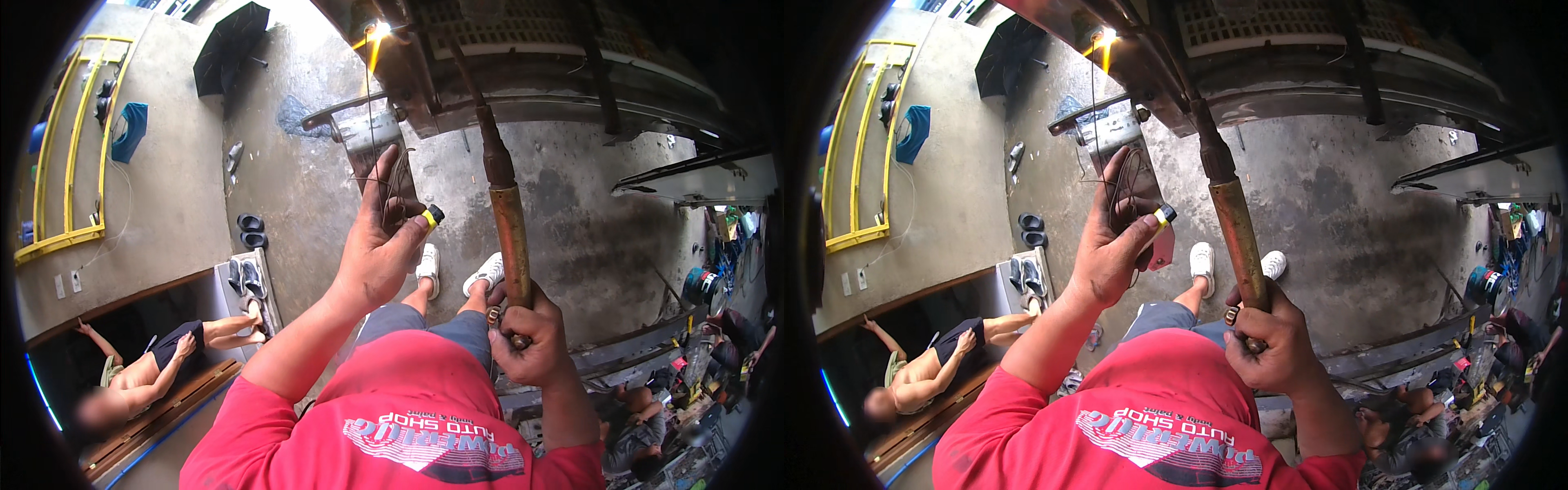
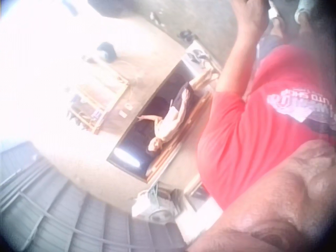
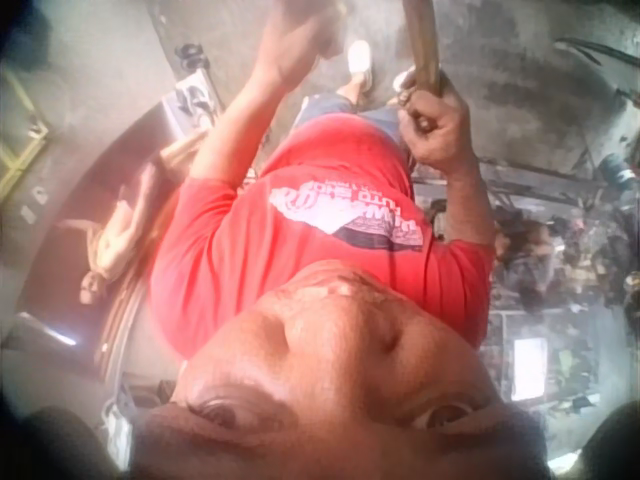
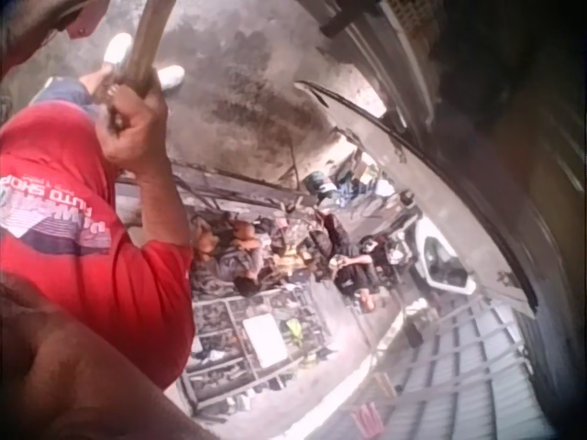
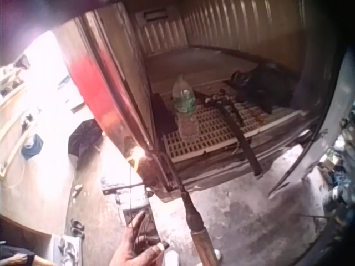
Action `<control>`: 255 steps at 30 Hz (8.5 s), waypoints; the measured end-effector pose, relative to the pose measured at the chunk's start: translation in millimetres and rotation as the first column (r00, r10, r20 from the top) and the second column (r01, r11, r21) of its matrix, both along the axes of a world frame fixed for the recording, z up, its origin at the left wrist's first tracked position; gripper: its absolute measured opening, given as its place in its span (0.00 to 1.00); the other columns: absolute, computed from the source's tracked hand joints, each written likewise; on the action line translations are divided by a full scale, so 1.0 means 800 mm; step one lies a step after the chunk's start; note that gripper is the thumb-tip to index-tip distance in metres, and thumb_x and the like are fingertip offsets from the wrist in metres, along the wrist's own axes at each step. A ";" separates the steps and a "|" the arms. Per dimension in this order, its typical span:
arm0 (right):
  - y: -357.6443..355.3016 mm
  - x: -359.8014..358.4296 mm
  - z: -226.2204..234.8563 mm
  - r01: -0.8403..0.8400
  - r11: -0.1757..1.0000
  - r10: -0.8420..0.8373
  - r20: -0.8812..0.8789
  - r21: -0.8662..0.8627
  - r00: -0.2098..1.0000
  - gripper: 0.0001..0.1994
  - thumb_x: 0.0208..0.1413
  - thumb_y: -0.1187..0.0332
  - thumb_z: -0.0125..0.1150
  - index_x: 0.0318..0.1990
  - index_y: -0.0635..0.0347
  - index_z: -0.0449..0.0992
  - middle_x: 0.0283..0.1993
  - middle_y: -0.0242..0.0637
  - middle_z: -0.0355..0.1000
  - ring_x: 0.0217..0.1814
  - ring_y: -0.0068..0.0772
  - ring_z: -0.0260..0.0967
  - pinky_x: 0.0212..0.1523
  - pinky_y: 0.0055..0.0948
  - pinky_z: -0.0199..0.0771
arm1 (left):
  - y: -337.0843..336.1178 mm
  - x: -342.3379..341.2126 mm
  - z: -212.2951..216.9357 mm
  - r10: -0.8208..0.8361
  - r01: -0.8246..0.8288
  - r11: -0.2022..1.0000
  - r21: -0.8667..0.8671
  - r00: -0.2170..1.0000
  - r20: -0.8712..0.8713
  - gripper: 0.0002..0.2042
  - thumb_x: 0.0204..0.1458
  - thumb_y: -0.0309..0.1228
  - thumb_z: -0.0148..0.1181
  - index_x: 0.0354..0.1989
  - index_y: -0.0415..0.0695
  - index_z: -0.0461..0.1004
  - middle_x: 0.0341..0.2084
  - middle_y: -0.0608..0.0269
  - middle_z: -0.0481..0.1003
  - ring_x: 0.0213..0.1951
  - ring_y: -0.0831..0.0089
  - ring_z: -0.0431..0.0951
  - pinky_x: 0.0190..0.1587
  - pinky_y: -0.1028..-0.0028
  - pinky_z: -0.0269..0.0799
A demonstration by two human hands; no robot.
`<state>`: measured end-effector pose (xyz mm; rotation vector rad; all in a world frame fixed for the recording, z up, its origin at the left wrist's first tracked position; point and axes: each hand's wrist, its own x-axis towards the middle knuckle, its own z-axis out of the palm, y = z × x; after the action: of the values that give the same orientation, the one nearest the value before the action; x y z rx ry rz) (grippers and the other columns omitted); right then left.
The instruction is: The person walks through a cluttered auto repair shop and approaches a metal frame. They use a welding torch to heat and weld a metal rod attached to the frame, creating sparks. The person briefly pours liquid from a green bottle onto the hot metal before resuming welding.
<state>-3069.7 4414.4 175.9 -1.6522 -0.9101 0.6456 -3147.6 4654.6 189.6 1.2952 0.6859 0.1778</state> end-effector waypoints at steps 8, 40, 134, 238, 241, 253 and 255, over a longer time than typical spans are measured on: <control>0.005 0.001 0.000 -0.028 1.000 0.028 -0.006 0.011 1.000 0.07 0.45 0.77 0.68 0.30 0.63 0.74 0.45 0.48 0.72 0.40 0.40 0.76 0.37 0.32 0.76 | 0.003 0.003 -0.011 -0.003 0.003 1.000 -0.016 0.999 0.034 0.42 0.60 0.16 0.54 0.80 0.57 0.42 0.48 0.63 0.73 0.46 0.79 0.71 0.52 0.77 0.70; 0.012 -0.002 -0.006 -0.014 1.000 0.014 -0.031 -0.010 0.999 0.08 0.44 0.77 0.68 0.26 0.61 0.72 0.44 0.48 0.72 0.38 0.38 0.75 0.37 0.32 0.76 | 0.003 0.006 -0.009 0.000 -0.001 1.000 0.023 1.000 0.031 0.42 0.60 0.18 0.55 0.81 0.55 0.41 0.46 0.61 0.73 0.46 0.77 0.72 0.53 0.73 0.70; 0.013 -0.006 -0.009 0.024 1.000 -0.024 -0.022 0.002 0.999 0.09 0.46 0.81 0.70 0.27 0.61 0.73 0.42 0.44 0.74 0.36 0.37 0.76 0.35 0.32 0.76 | 0.005 0.003 -0.021 -0.028 0.023 0.995 0.092 0.998 0.054 0.43 0.60 0.18 0.57 0.80 0.54 0.42 0.47 0.61 0.74 0.49 0.76 0.72 0.57 0.72 0.69; 0.016 -0.008 -0.011 0.026 1.000 -0.026 -0.020 0.000 0.999 0.10 0.46 0.80 0.70 0.24 0.61 0.71 0.41 0.44 0.75 0.33 0.34 0.75 0.32 0.30 0.74 | 0.002 0.007 -0.018 -0.013 0.008 0.995 0.104 0.999 0.041 0.41 0.60 0.17 0.55 0.80 0.52 0.42 0.46 0.61 0.74 0.49 0.76 0.73 0.57 0.73 0.69; 0.016 -0.008 -0.011 0.025 1.000 -0.025 -0.016 0.003 1.000 0.10 0.46 0.80 0.70 0.24 0.61 0.71 0.41 0.44 0.74 0.33 0.35 0.75 0.32 0.30 0.74 | 0.005 0.006 -0.022 -0.025 0.019 0.991 0.130 0.999 0.040 0.41 0.60 0.17 0.55 0.80 0.51 0.43 0.47 0.61 0.74 0.49 0.77 0.73 0.57 0.73 0.69; 0.016 -0.009 -0.009 0.037 0.999 -0.037 -0.016 0.009 0.999 0.11 0.46 0.80 0.70 0.23 0.60 0.71 0.40 0.43 0.74 0.35 0.35 0.76 0.33 0.31 0.74 | 0.009 0.006 -0.028 -0.043 0.032 0.991 0.130 0.996 0.082 0.42 0.59 0.16 0.55 0.80 0.50 0.43 0.48 0.64 0.73 0.49 0.78 0.72 0.55 0.75 0.71; 0.016 -0.009 -0.009 0.041 0.999 -0.041 -0.028 -0.001 0.999 0.11 0.46 0.80 0.70 0.23 0.60 0.71 0.41 0.43 0.74 0.35 0.35 0.76 0.33 0.31 0.75 | 0.009 0.008 -0.022 -0.042 0.037 0.990 0.136 0.998 0.037 0.42 0.59 0.16 0.55 0.80 0.50 0.42 0.48 0.64 0.73 0.49 0.78 0.72 0.55 0.75 0.70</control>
<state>-3076.9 4427.0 168.5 -1.6539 -0.8543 0.6396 -3141.5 4661.8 172.2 1.4303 0.6219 0.2203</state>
